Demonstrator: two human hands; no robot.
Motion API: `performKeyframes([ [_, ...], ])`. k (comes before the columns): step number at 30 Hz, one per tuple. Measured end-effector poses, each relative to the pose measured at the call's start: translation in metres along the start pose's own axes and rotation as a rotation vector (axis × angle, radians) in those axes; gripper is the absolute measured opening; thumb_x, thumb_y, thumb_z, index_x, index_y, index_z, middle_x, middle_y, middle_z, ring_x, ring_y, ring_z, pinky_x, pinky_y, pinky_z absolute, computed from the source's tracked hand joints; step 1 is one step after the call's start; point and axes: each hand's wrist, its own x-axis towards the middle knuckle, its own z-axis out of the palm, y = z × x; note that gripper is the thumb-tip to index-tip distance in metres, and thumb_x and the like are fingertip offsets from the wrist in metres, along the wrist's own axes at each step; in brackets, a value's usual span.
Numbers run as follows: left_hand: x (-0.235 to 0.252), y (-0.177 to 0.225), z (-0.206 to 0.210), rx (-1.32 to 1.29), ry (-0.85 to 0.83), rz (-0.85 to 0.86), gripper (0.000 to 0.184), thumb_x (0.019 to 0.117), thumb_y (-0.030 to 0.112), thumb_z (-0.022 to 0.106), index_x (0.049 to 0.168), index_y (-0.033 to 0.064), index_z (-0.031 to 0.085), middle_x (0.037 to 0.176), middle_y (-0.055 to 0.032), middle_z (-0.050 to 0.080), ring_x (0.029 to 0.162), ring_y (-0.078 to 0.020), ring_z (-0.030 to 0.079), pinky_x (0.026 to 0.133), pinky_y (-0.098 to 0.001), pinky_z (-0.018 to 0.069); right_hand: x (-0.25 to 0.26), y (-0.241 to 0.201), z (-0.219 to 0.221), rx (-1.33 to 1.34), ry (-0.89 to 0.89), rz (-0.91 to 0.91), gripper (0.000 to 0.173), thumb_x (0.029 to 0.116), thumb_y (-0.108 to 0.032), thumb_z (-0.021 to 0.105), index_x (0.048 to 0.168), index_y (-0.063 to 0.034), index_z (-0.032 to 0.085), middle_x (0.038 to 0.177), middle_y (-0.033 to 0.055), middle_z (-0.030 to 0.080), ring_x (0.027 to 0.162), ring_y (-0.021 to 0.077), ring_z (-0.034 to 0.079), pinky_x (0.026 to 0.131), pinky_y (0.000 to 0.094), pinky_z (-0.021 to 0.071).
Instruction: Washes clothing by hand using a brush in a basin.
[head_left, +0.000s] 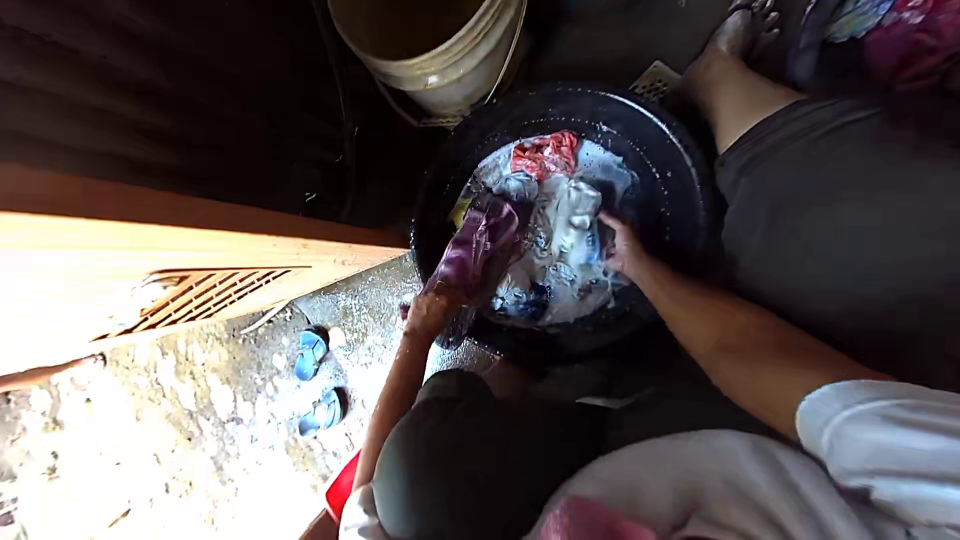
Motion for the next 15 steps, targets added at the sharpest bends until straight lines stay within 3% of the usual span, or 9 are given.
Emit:
performKeyframes([
  [2,-0.001,-0.015,0.038,-0.129,0.072,0.0,0.025,0.0993,0.028,0.063,0.118,0.0205,0.077,0.136,-0.0164,0.064,0.119,-0.0387,0.065,0.095,-0.0638,0.0519,-0.012,0.005,0.022,0.435,-0.334,0.037,0.04,0.1055,-0.049,0.04,0.125,-0.0177,0.056,0.104,0.0008,0.068,0.092,0.0127,0.068,0.079,0.0367,0.0594],
  [4,-0.008,-0.015,0.053,-0.213,0.251,0.027,0.031,0.0966,0.027,0.067,0.125,0.0168,0.074,0.132,-0.0166,0.067,0.112,-0.0371,0.069,0.09,-0.0613,0.0553,-0.041,0.022,0.064,0.52,-0.606,-0.066,0.042,0.1005,-0.052,0.047,0.123,-0.0192,0.058,0.104,0.0005,0.071,0.089,0.0124,0.07,0.076,0.0337,0.0611],
  [6,-0.01,-0.015,0.059,-0.307,0.399,-0.022,0.042,0.0906,0.022,0.074,0.128,0.0042,0.068,0.118,-0.0195,0.071,0.103,-0.0375,0.071,0.087,-0.0602,0.0569,-0.092,0.039,0.114,0.049,-0.542,-0.256,0.038,0.1017,-0.038,0.056,0.13,-0.0133,0.057,0.106,0.004,0.068,0.09,0.0127,0.067,0.079,0.0328,0.0585],
  [7,-0.011,-0.014,0.057,-0.354,0.424,-0.11,0.049,0.086,0.019,0.078,0.127,-0.0029,0.063,0.11,-0.0226,0.072,0.1,-0.0399,0.071,0.088,-0.0614,0.0558,-0.117,0.048,0.138,-0.265,-0.505,-0.384,0.041,0.0985,-0.023,0.068,0.132,-0.0022,0.059,0.109,0.0163,0.069,0.096,0.0241,0.069,0.087,0.0436,0.0585],
  [8,-0.014,-0.013,0.053,-0.406,0.429,-0.223,0.056,0.0817,0.016,0.081,0.128,-0.0066,0.059,0.108,-0.0257,0.071,0.101,-0.0421,0.07,0.091,-0.0624,0.0539,-0.131,0.059,0.156,-0.551,-0.539,-0.504,0.05,0.091,-0.023,0.078,0.132,-0.0001,0.06,0.109,0.0205,0.071,0.1,0.0303,0.071,0.093,0.0509,0.0576],
  [9,-0.018,-0.014,0.05,-0.446,0.438,-0.324,0.056,0.079,0.012,0.082,0.127,-0.0079,0.06,0.108,-0.0274,0.071,0.103,-0.0431,0.069,0.093,-0.0627,0.0524,-0.137,0.063,0.164,-0.773,-0.617,-0.564,0.056,0.0903,-0.029,0.079,0.135,-0.0016,0.059,0.11,0.0226,0.072,0.103,0.0358,0.071,0.095,0.0576,0.0544],
  [11,-0.021,-0.023,0.052,-0.476,0.47,-0.371,0.042,0.0778,0.015,0.085,0.107,-0.0081,0.067,0.099,-0.0244,0.072,0.096,-0.0391,0.07,0.09,-0.0589,0.054,-0.106,0.053,0.162,-0.992,-0.723,-0.701,0.058,0.0919,-0.033,0.077,0.139,-0.0045,0.059,0.112,0.0236,0.072,0.105,0.0406,0.07,0.093,0.0646,0.0522],
  [12,-0.021,-0.027,0.053,-0.477,0.464,-0.358,0.035,0.0792,0.017,0.084,0.1,-0.0072,0.069,0.095,-0.0226,0.072,0.092,-0.0372,0.07,0.087,-0.0575,0.0546,-0.076,0.039,0.154,-1.031,-0.679,-0.757,0.055,0.0923,-0.032,0.076,0.138,-0.0044,0.061,0.113,0.0241,0.072,0.105,0.042,0.07,0.093,0.0662,0.0516],
  [15,-0.014,-0.028,0.055,-0.453,0.419,-0.313,0.032,0.0822,0.02,0.082,0.095,-0.0054,0.068,0.087,-0.0214,0.07,0.084,-0.0376,0.069,0.08,-0.0585,0.0542,0.001,-0.02,0.121,-1.06,-0.325,-0.766,0.057,0.0938,-0.037,0.073,0.135,0.0001,0.059,0.114,0.0291,0.069,0.107,0.0472,0.068,0.092,0.0686,0.0501],
])
